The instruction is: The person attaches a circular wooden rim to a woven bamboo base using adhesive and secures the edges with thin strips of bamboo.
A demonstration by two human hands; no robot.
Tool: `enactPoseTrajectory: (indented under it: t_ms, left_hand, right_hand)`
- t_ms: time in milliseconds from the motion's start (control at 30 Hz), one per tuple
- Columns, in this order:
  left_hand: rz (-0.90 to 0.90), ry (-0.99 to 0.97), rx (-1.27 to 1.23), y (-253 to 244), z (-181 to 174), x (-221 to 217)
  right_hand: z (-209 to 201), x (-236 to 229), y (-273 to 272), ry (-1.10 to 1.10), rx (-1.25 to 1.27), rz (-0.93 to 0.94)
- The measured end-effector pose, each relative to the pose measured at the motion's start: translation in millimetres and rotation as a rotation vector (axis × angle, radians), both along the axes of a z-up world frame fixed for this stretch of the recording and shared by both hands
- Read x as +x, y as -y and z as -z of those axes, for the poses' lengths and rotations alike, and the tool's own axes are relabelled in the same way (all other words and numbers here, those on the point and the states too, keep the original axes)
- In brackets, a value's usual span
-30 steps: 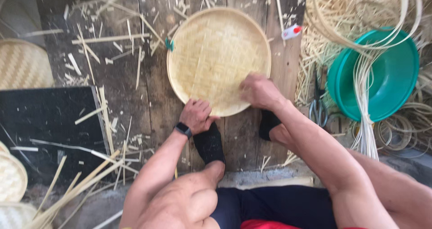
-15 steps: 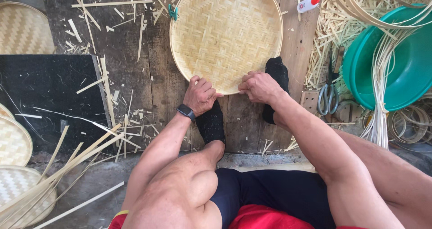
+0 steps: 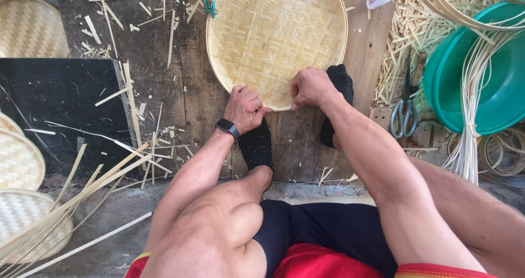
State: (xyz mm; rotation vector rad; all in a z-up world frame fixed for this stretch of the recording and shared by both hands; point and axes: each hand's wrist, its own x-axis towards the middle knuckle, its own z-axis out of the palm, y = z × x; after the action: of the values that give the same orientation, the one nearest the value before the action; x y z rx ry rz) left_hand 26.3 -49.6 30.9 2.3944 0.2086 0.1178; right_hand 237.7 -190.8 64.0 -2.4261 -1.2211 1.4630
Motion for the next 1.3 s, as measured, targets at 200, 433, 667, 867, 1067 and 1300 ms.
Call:
enactPoseTrajectory:
  t_ms: [200,433,667,867,1067,1300]
  left_hand:
    - [0.115,0.095,-0.051,-18,4,-7]
    - [0.363,0.142,0.302,-59,33,-11]
    - [0.426,0.161,0.325,-65,48,-6]
    - [0.410,0.134,0.279,-70,39,-2]
    - [0.398,0.113,0.223,-75,35,-2]
    - [0.293,0.224,0.149,-59,30,-6]
  right_hand:
    - [9,-25,40,0.151,0.378,-0.295]
    - [24,-12,11,0.068,0.276,-0.417]
    - [10,28,-165,0.270,0.746,-0.191]
    - [4,42,-263,0.181,0.408,-0.516]
    - [24,77,-256,0.317,0.557,-0.439]
    - [1,-40,-108,0.336,0.736,0.036]
